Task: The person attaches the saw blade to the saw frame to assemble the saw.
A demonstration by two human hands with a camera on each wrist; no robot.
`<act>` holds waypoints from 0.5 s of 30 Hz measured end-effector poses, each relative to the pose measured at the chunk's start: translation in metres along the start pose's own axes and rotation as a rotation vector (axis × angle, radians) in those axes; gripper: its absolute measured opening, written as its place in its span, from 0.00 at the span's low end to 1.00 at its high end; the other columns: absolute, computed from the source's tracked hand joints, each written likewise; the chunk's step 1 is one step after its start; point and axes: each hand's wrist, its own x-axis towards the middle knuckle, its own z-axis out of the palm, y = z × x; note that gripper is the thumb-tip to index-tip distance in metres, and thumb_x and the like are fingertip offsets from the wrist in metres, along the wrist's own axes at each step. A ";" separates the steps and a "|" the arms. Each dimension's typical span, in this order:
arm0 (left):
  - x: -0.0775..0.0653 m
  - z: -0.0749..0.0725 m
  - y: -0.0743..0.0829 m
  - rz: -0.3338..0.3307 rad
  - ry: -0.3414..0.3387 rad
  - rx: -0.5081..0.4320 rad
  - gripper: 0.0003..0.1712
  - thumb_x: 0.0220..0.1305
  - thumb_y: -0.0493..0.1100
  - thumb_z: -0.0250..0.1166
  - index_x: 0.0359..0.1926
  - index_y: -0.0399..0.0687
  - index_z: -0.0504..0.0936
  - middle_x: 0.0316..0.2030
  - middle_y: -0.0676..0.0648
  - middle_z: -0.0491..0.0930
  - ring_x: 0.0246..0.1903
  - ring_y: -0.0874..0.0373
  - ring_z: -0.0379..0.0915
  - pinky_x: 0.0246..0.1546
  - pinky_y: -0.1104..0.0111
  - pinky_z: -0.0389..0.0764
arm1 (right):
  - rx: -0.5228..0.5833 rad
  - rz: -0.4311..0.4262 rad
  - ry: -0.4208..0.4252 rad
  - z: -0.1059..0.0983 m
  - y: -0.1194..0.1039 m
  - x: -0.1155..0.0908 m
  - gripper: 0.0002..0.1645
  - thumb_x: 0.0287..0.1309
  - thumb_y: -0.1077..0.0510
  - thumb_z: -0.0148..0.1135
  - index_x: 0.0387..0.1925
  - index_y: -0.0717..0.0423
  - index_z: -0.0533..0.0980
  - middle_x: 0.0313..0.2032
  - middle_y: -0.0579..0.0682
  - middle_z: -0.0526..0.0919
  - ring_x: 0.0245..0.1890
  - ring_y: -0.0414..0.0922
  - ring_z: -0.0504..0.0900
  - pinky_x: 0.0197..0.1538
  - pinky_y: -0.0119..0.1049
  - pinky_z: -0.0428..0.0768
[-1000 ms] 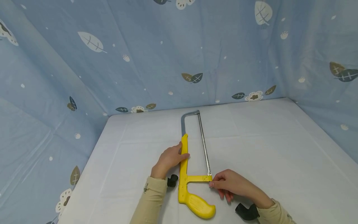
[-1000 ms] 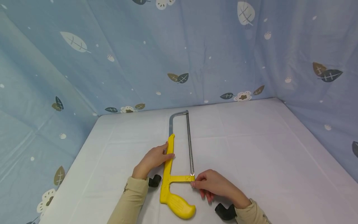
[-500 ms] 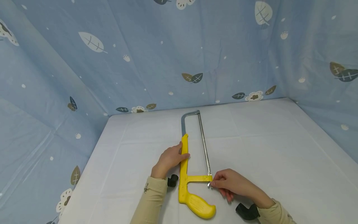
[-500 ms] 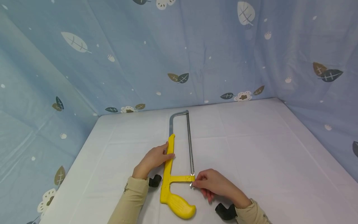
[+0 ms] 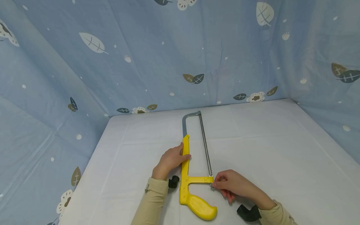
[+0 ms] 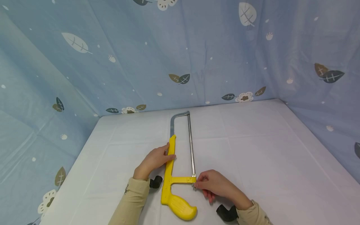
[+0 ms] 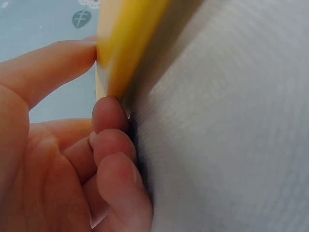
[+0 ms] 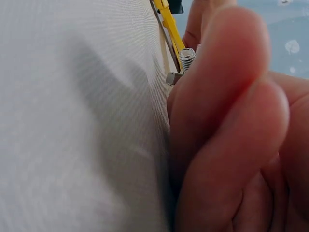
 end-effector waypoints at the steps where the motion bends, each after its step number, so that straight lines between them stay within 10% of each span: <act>1: 0.000 0.000 0.000 0.000 0.000 0.001 0.43 0.57 0.59 0.57 0.67 0.46 0.53 0.53 0.45 0.71 0.36 0.58 0.68 0.38 0.64 0.68 | -0.004 0.003 0.002 0.000 0.000 0.000 0.18 0.52 0.43 0.59 0.29 0.55 0.76 0.11 0.47 0.73 0.06 0.40 0.69 0.12 0.31 0.68; 15: -0.001 0.000 0.001 -0.009 0.003 -0.003 0.43 0.57 0.60 0.57 0.67 0.47 0.53 0.57 0.45 0.68 0.45 0.56 0.68 0.44 0.61 0.68 | -0.038 0.036 0.009 0.003 -0.006 -0.003 0.20 0.52 0.40 0.58 0.26 0.54 0.77 0.12 0.47 0.74 0.07 0.40 0.69 0.13 0.31 0.68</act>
